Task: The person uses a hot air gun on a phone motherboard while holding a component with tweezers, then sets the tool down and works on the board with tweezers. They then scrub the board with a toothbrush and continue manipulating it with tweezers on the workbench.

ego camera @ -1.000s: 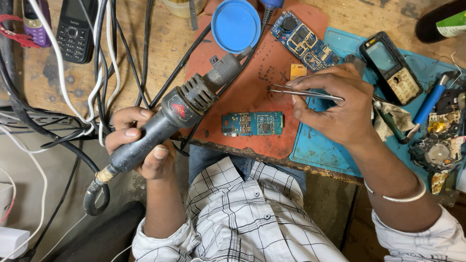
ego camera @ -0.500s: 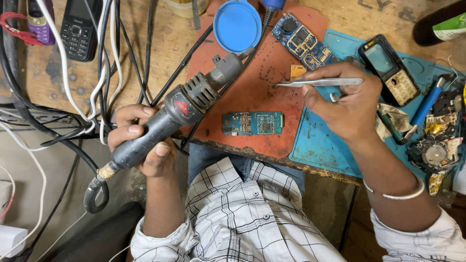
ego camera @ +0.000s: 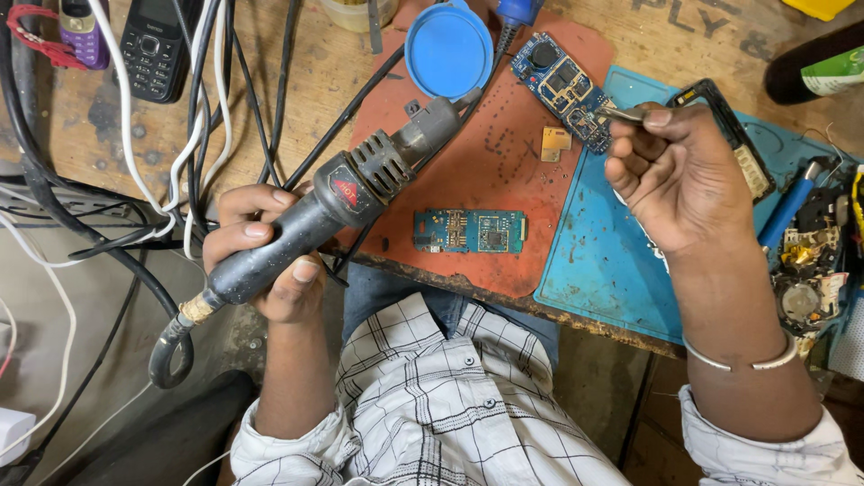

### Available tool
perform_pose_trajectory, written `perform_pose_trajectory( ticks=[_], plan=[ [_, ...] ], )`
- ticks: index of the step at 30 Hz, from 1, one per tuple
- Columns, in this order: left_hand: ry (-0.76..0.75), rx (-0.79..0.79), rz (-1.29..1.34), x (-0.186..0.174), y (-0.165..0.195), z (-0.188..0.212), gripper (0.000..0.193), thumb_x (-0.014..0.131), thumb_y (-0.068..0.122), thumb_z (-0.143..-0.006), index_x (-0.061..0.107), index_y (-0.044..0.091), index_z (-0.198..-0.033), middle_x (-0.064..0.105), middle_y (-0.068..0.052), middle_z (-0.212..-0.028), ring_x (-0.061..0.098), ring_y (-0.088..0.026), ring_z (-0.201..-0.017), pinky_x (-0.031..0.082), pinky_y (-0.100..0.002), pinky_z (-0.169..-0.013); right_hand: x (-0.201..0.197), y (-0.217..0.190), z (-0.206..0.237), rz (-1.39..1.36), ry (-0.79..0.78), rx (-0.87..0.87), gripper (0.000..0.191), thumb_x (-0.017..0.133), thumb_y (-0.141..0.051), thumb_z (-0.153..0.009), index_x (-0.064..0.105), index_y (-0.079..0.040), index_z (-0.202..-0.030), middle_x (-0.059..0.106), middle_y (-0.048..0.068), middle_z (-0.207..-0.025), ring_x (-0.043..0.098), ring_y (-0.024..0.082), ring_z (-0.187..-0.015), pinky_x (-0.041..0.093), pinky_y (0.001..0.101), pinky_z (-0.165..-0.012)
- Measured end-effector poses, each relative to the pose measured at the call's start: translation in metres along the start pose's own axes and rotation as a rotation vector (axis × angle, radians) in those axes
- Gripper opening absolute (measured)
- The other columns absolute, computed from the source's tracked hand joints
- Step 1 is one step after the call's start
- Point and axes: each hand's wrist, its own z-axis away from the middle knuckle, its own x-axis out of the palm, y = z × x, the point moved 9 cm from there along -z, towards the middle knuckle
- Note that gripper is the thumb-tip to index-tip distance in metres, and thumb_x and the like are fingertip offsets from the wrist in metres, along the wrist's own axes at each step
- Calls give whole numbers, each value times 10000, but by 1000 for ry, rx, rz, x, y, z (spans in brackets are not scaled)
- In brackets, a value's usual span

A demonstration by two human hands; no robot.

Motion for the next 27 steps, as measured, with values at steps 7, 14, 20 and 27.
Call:
perform_pose_trajectory(
  ticks=[7,14,20,27],
  plan=[
    [-13,23,-7,-5,-6,-3,418,825,228,-876,596,116,-1207,569,-180,-1167,641,-235,-1049,632,-450,-978,0,1,-2,-30,-17,-34,114,669,-85,-1040,675,-21,-946,743,178,-1001,742,243,-916,635,393,-874],
    [-31,18,8,0,-6,-9,419,832,207,-887,587,110,-1212,571,-182,-1197,657,-249,-1060,628,-472,-996,28,-25,7,179,-46,-293,70,647,-19,-1039,660,29,-1089,726,220,-999,741,271,-865,645,420,-827],
    [-59,11,-6,13,6,-18,421,826,232,-900,572,107,-1212,579,-187,-1185,694,-297,-1018,649,-504,-970,80,-61,43,457,-57,-635,80,665,85,-1058,589,84,-1080,688,208,-937,744,272,-818,662,410,-789],
    [-103,2,-19,18,48,-29,394,823,215,-898,592,81,-1187,588,-177,-1168,687,-274,-997,612,-536,-1034,174,-83,78,740,-135,-761,131,714,62,-1092,586,83,-1108,698,165,-970,737,212,-838,647,322,-802]
  ],
)
